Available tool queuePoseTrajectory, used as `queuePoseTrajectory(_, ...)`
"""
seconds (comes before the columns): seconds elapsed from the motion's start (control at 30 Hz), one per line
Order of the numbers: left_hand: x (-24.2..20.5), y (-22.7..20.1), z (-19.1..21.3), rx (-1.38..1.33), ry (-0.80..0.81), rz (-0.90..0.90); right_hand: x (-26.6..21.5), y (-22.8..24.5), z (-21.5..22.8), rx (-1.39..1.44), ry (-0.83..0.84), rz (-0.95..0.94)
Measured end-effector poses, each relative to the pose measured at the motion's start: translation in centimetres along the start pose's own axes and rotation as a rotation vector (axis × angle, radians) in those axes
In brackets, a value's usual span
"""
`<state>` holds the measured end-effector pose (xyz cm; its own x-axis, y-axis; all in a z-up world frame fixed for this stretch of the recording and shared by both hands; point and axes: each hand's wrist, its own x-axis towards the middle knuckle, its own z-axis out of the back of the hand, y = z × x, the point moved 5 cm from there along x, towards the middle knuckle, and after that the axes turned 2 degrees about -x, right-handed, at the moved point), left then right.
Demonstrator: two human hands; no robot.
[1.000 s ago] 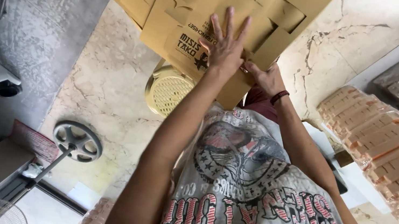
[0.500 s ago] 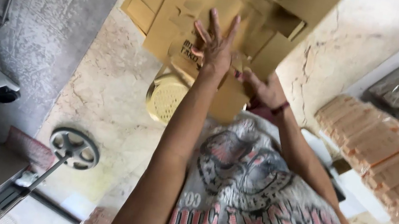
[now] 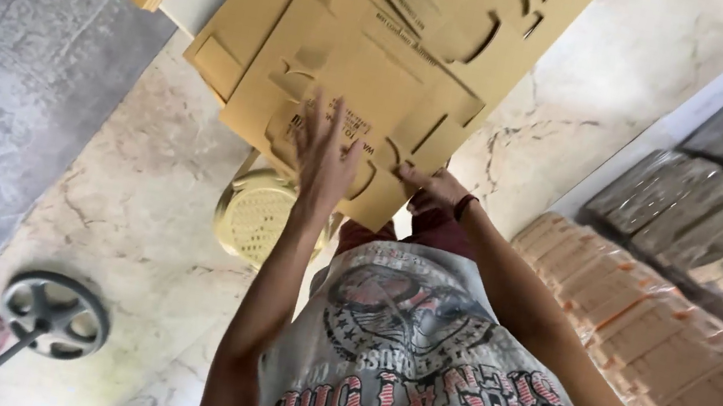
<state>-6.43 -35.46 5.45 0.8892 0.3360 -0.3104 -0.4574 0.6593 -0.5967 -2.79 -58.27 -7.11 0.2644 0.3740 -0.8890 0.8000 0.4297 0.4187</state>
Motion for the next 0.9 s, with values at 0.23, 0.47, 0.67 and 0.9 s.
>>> queuePoseTrajectory(0.23,-12.0,4.8,-4.8,-0.489,-0.385,0.779,0.3,6.7,14.9,-0.558,0.175,-0.381)
queuePoseTrajectory(0.47,-10.8,0.5,-9.6,-1.083,-0.518,1.156,4.6,30.5,30.4,-0.929,-1.016,0.939)
queuePoseTrajectory(0.67,-11.0,2.2,-10.6,-0.606,-0.476,1.255,10.2,35.6,30.2,-1.412,-0.690,0.487)
queuePoseTrajectory(0.9,-10.9,1.7,-10.0,-0.533,-0.448,1.232,4.7,37.4,26.1,-1.664,-0.636,0.529)
